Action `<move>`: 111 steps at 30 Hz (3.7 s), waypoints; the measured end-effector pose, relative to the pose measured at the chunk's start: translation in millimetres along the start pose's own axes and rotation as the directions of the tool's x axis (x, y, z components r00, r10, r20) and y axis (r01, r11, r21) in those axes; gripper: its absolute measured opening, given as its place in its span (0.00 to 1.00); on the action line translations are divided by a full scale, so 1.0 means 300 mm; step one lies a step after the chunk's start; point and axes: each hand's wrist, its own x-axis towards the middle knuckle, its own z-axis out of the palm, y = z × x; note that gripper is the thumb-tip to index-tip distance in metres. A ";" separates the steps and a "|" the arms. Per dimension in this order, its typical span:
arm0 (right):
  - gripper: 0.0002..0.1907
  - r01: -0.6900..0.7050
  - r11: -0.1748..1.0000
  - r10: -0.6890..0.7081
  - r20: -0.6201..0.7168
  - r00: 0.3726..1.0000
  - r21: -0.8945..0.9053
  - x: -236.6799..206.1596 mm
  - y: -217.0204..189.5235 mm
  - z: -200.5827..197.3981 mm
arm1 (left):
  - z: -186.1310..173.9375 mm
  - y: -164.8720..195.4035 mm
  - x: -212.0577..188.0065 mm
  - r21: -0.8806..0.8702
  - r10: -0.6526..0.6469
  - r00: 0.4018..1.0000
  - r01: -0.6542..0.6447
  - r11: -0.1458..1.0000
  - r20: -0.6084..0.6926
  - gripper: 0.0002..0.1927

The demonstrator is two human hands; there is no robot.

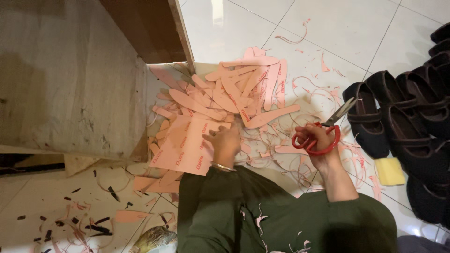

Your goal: The person sits on the floor holding a pink foam sheet marked with outlines and cuts along the drawn lines with red-handled scissors. They trim the cut pieces, place finished pieces onto a growing pile, and pick up the sheet to continue cutting more shapes.

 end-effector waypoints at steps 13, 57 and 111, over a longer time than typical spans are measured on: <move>0.07 -0.036 0.968 0.036 0.006 0.999 0.248 0.062 -0.019 -0.095 | -0.175 -0.062 -0.179 -0.309 0.216 0.783 -0.460 0.833 -0.583 0.34; 0.35 0.186 0.944 -0.221 0.102 0.970 0.274 -0.005 -0.078 -0.099 | -0.040 0.022 -0.185 -0.195 0.204 0.286 -0.905 0.378 -0.936 0.14; 0.15 0.596 0.568 -0.678 0.088 0.730 -0.567 0.053 -0.026 -0.249 | 0.011 -0.020 -0.061 -0.452 0.230 0.773 -0.554 0.699 -0.592 0.09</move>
